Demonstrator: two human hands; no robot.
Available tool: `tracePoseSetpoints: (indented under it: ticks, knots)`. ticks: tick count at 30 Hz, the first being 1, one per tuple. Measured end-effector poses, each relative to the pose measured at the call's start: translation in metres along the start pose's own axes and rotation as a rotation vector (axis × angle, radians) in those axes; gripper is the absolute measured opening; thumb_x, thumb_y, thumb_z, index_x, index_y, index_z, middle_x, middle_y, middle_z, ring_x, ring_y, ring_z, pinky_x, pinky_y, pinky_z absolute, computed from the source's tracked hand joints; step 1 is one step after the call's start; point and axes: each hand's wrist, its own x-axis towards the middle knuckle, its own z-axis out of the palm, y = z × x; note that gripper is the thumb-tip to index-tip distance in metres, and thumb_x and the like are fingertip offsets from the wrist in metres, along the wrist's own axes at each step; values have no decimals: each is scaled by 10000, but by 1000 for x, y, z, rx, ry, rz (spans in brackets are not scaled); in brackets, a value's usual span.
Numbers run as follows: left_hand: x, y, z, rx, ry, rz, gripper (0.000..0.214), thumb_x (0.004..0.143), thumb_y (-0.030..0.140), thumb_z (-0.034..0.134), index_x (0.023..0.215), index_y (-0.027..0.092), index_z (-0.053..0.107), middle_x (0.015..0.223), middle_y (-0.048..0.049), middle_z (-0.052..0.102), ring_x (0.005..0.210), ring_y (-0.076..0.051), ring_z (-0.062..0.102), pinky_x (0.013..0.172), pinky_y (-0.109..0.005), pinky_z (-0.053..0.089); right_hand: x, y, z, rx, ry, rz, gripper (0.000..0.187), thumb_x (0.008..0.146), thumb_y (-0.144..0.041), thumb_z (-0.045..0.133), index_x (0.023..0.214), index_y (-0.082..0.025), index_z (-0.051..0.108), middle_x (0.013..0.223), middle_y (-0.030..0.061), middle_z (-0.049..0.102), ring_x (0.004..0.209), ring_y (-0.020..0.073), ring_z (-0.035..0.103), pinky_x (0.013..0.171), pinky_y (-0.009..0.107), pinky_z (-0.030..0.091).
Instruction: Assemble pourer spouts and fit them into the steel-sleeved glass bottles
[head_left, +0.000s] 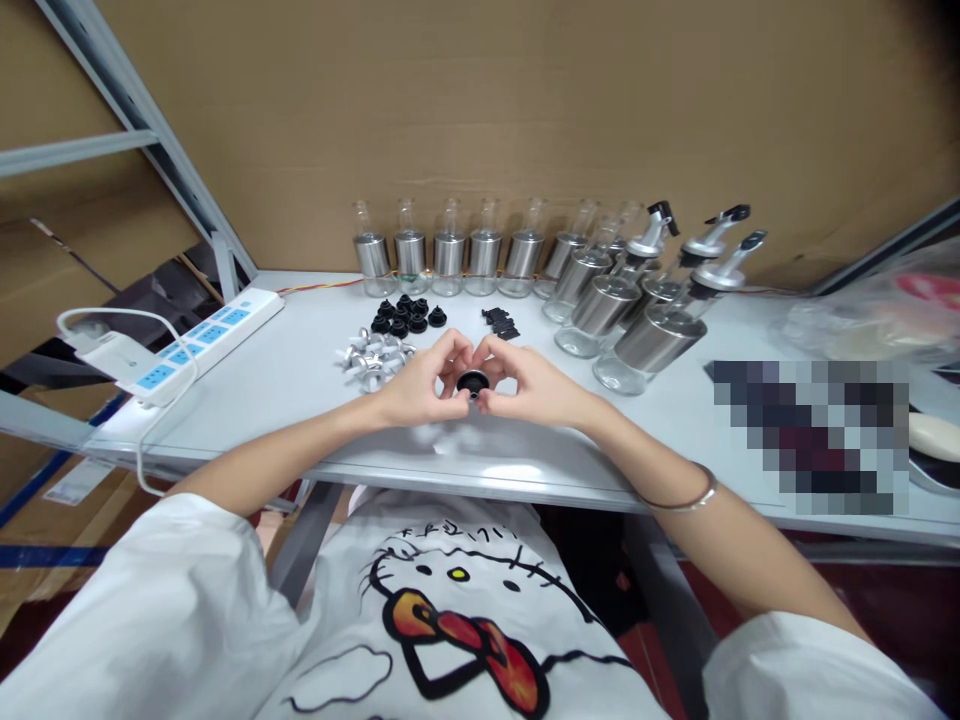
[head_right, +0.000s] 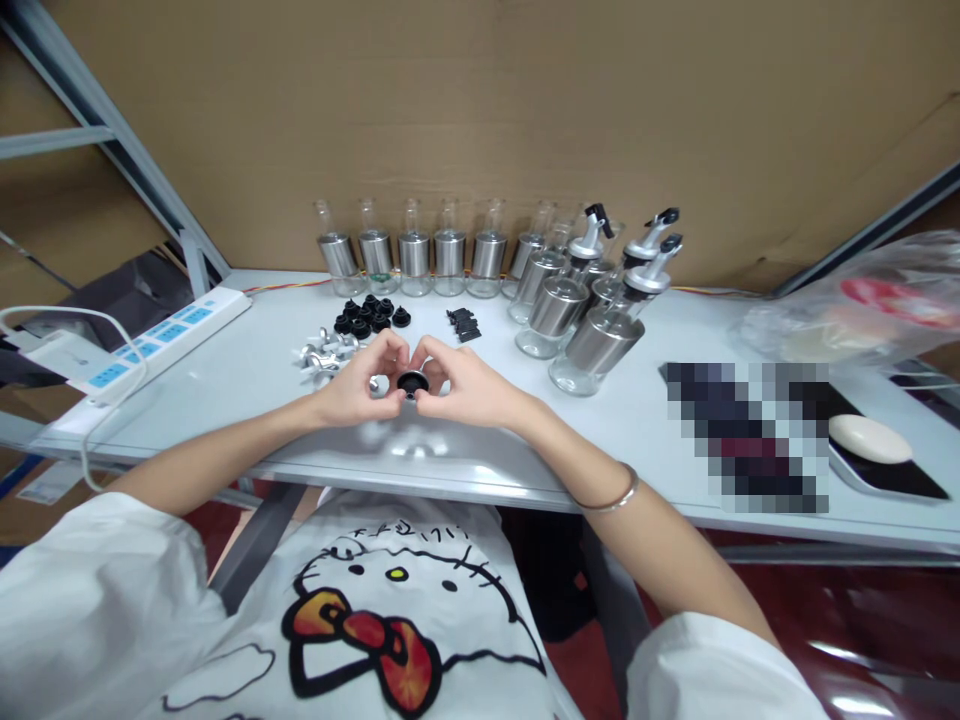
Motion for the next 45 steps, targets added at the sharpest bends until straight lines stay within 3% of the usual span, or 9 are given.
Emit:
tracePoseSetpoints:
  ticks: [4,11,18,26,30,33,37,40,45]
  knots:
    - [0,0,0,41,-6,-32,312,626,193,570,818,217,325,713,78,405,481,-32,361,447,-173,303,0,-1,2,-37,-5,-1,201,708,-217,556,870,-210,437,658,-38,618,604,120,545,665,271,434]
    - [-1,-5,1,71,27,7,336,654,201,609,851,218,338,705,80,445,498,-40,404,473,-174,342,0,0,2,-62,25,-13,237,676,-177,548,870,-216,416,688,-32,633,618,121,551,669,265,434]
    - [6,-8,-3,0,174,137,398,705,262,709,981,216,427,891,12,523,760,-98,532,684,-232,484,1,3,-3,-13,196,-100,291,694,-170,560,895,-228,358,799,-5,672,717,137,622,738,278,448]
    - [6,-11,-3,90,211,114,273,759,287,708,959,192,549,999,-45,558,932,-152,557,766,-269,517,2,6,-11,-17,197,-81,238,757,-242,619,933,-213,461,937,51,688,835,181,676,780,332,510]
    - [5,-9,-2,-32,230,21,284,778,264,672,995,193,504,1093,-65,580,1041,-173,590,757,-256,547,3,16,-38,29,451,-94,149,801,-316,612,876,-194,569,910,61,707,813,187,686,816,369,534]
    - [3,-8,-1,-8,199,32,276,781,244,662,991,192,491,1090,-69,607,1047,-177,611,740,-244,553,4,34,-57,-124,579,-12,92,820,-262,564,828,-187,617,814,50,709,756,191,686,774,363,543]
    - [1,-8,-1,163,113,184,275,832,221,606,1097,207,534,1134,-79,603,974,-146,613,735,-245,557,6,62,-62,-537,357,117,191,835,-152,505,883,-176,689,906,83,739,881,246,690,844,392,509]
    - [1,-8,-2,324,66,292,264,855,215,574,1119,213,560,1072,-66,610,871,-132,600,774,-283,543,8,74,-54,-606,202,149,280,862,-110,454,1012,-146,687,1033,113,729,956,261,680,875,391,497]
    - [1,-6,-3,487,59,388,250,825,204,565,1075,194,563,933,-46,574,820,-150,576,765,-295,507,9,77,-48,-656,150,170,330,870,-102,454,1133,-137,650,1111,130,707,1026,271,661,909,391,486]
